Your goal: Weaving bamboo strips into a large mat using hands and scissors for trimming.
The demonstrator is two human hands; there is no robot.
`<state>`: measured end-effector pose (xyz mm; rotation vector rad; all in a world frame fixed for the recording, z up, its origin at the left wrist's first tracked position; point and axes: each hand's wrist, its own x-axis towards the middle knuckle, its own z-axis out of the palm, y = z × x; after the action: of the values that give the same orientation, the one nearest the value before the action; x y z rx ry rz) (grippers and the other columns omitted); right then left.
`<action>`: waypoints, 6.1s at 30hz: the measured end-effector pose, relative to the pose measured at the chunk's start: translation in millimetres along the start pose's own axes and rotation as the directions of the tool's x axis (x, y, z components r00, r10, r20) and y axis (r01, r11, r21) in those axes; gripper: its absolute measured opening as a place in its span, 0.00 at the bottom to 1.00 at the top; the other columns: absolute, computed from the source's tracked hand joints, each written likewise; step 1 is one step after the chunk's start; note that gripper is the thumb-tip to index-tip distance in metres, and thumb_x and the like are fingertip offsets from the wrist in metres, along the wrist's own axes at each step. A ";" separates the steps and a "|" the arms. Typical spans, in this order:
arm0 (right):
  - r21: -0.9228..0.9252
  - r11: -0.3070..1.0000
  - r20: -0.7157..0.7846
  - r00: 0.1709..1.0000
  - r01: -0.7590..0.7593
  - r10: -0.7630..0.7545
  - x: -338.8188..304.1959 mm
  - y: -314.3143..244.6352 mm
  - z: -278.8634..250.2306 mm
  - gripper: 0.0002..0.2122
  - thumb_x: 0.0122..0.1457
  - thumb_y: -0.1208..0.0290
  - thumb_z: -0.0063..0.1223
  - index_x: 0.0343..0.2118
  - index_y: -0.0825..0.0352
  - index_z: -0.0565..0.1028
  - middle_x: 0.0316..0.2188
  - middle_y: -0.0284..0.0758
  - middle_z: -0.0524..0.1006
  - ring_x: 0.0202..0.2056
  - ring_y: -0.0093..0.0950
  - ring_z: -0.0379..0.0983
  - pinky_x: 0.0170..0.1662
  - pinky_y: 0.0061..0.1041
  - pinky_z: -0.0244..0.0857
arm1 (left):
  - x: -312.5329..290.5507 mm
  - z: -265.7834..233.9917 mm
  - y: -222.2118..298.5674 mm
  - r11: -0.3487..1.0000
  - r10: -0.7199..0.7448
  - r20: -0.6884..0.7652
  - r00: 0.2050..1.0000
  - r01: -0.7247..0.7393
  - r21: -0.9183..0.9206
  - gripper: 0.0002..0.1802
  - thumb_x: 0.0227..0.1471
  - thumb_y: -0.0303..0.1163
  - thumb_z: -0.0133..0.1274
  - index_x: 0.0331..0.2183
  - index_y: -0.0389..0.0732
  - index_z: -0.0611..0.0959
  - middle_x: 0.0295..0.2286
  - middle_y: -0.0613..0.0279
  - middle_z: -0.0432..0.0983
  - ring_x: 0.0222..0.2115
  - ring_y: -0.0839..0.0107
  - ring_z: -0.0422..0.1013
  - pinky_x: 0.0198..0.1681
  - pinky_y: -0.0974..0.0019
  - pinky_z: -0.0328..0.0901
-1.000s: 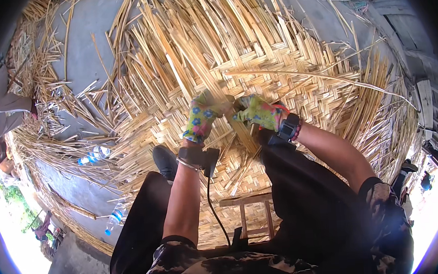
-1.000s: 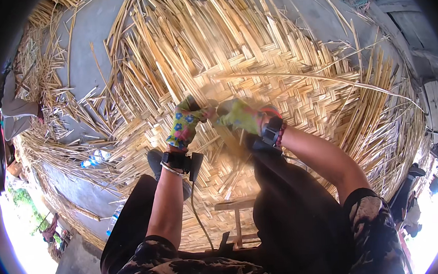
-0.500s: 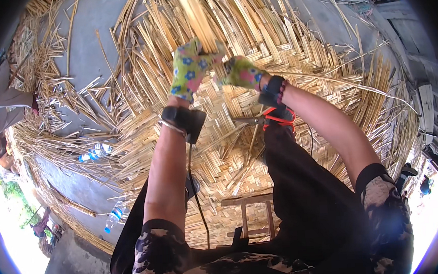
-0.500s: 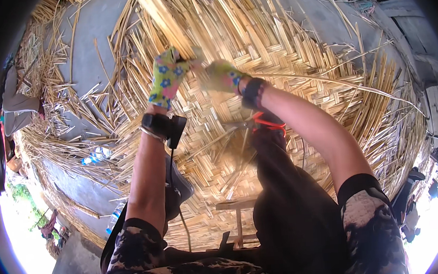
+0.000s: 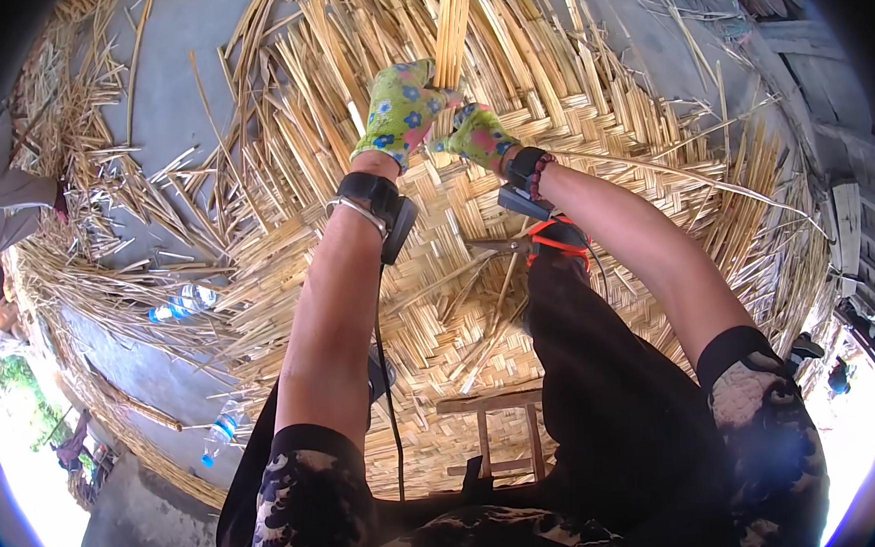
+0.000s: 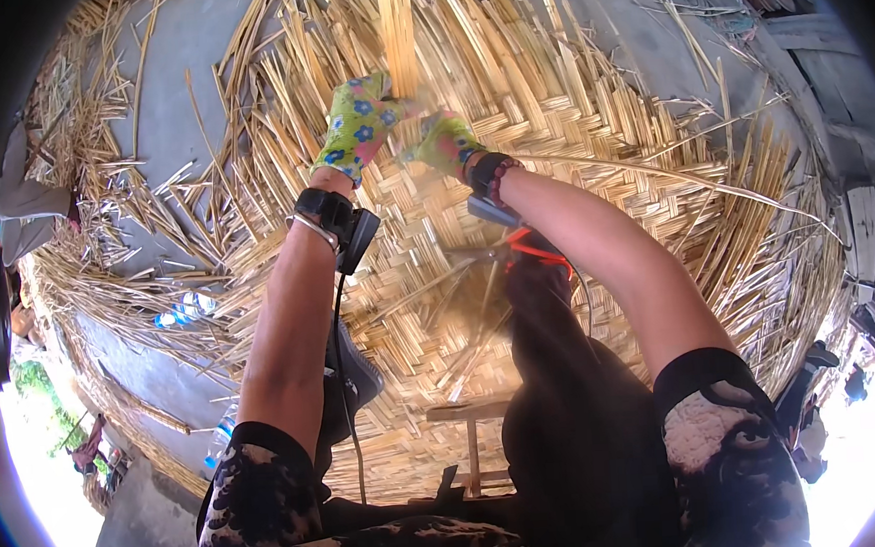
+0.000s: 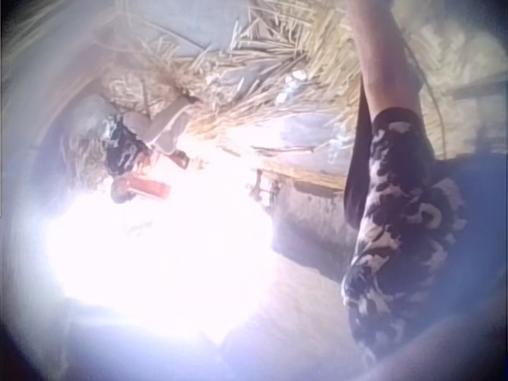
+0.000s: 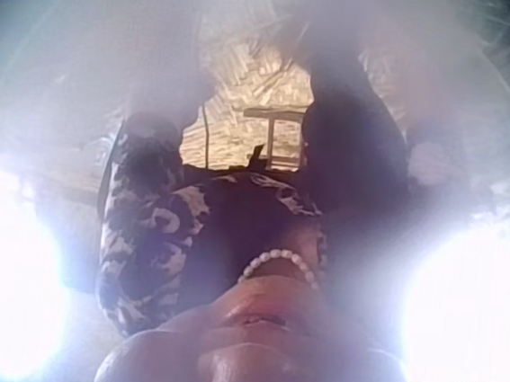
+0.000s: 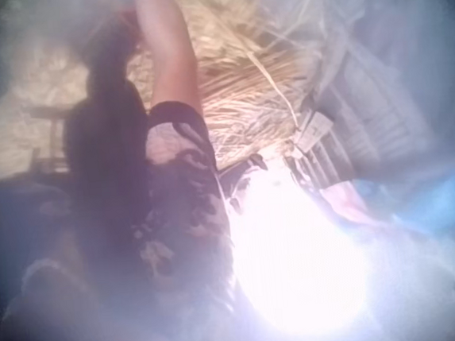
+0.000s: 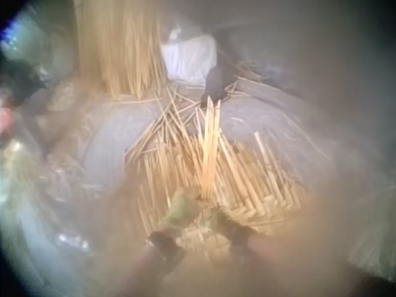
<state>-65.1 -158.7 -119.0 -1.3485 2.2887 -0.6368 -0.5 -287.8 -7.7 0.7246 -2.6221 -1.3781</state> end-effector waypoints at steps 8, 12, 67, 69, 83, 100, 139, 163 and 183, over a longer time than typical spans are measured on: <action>-0.230 0.954 0.324 0.940 0.190 -0.109 -2.0 -8.8 -20.0 0.18 0.56 0.52 0.45 0.30 0.63 0.77 0.23 0.37 0.76 0.27 0.33 0.73 0.34 0.28 0.64 | 5.6 -6.6 -45.5 0.983 -0.084 -0.015 0.996 0.085 0.165 0.21 0.35 0.41 0.64 0.25 0.32 0.78 0.19 0.55 0.73 0.21 0.68 0.69 0.26 0.65 0.64; 0.662 0.736 -0.010 0.979 -0.145 0.202 -29.2 -8.4 -62.0 0.07 0.55 0.67 0.51 0.34 0.62 0.77 0.29 0.34 0.77 0.30 0.24 0.73 0.35 0.22 0.67 | 8.1 4.2 -75.4 0.950 -0.270 0.038 0.962 0.272 -0.151 0.17 0.35 0.34 0.66 0.23 0.33 0.78 0.19 0.63 0.74 0.17 0.76 0.67 0.21 0.70 0.62; 0.372 0.919 -0.067 0.991 0.131 -0.114 -224.8 8.3 -96.7 0.19 0.46 0.68 0.53 0.44 0.63 0.69 0.35 0.37 0.74 0.37 0.36 0.71 0.38 0.34 0.65 | -141.9 61.5 13.0 0.153 -0.722 -0.048 0.690 0.092 -0.984 0.08 0.47 0.27 0.57 0.32 0.40 0.77 0.30 0.63 0.74 0.31 0.70 0.72 0.33 0.69 0.71; 0.455 0.889 0.037 0.999 -0.053 0.040 -247.5 22.7 -124.6 0.28 0.43 0.62 0.61 0.47 0.64 0.66 0.38 0.37 0.72 0.37 0.35 0.70 0.40 0.32 0.64 | -134.4 54.1 14.1 0.192 -0.713 -0.082 0.696 0.081 -0.978 0.09 0.47 0.29 0.58 0.33 0.39 0.77 0.31 0.62 0.75 0.33 0.70 0.72 0.36 0.68 0.70; 0.941 0.016 0.286 0.821 -0.338 0.494 -311.0 83.6 -76.5 0.20 0.54 0.64 0.52 0.47 0.70 0.67 0.39 0.35 0.73 0.39 0.26 0.70 0.42 0.23 0.64 | -151.4 78.6 23.6 0.182 -0.744 -0.022 0.668 0.171 -0.968 0.13 0.46 0.28 0.59 0.33 0.37 0.73 0.30 0.62 0.70 0.32 0.70 0.70 0.33 0.68 0.72; 0.933 0.355 -0.110 0.888 -0.063 0.446 -333.4 99.6 -49.2 0.20 0.52 0.56 0.51 0.42 0.67 0.71 0.32 0.45 0.75 0.32 0.38 0.72 0.35 0.30 0.64 | -159.4 95.9 24.5 0.331 -0.652 -0.038 0.757 0.239 -0.913 0.16 0.46 0.29 0.58 0.37 0.35 0.72 0.32 0.59 0.72 0.30 0.69 0.72 0.32 0.69 0.72; 0.904 -0.006 0.395 0.829 -0.428 0.396 -189.3 -22.4 -87.3 0.12 0.49 0.78 0.53 0.38 0.73 0.75 0.33 0.37 0.77 0.34 0.23 0.73 0.38 0.19 0.66 | -146.9 97.5 45.3 0.499 -0.450 0.076 0.890 0.321 -0.805 0.06 0.47 0.20 0.53 0.32 0.31 0.79 0.29 0.57 0.78 0.29 0.73 0.75 0.35 0.73 0.70; 0.776 0.000 0.607 0.746 -0.631 0.274 -174.6 -18.0 -107.3 0.09 0.55 0.68 0.52 0.27 0.69 0.76 0.24 0.29 0.74 0.20 0.16 0.66 0.22 0.17 0.59 | -132.7 70.5 58.5 0.490 -0.437 0.151 0.887 0.376 -0.786 0.10 0.41 0.22 0.60 0.30 0.35 0.78 0.24 0.60 0.77 0.23 0.76 0.72 0.28 0.74 0.67; 0.814 -0.187 0.581 0.785 -0.550 0.217 -167.3 -0.2 -117.6 0.11 0.56 0.74 0.47 0.41 0.72 0.74 0.31 0.32 0.76 0.30 0.20 0.71 0.32 0.17 0.64 | -111.2 83.7 46.6 0.547 -0.346 0.093 0.933 0.282 -0.788 0.14 0.47 0.25 0.57 0.38 0.33 0.77 0.31 0.58 0.77 0.30 0.73 0.74 0.32 0.72 0.69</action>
<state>-54.8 10.3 -4.3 0.1492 1.0885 -1.3792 56.1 -152.4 -4.7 1.0617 -1.5164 -2.2961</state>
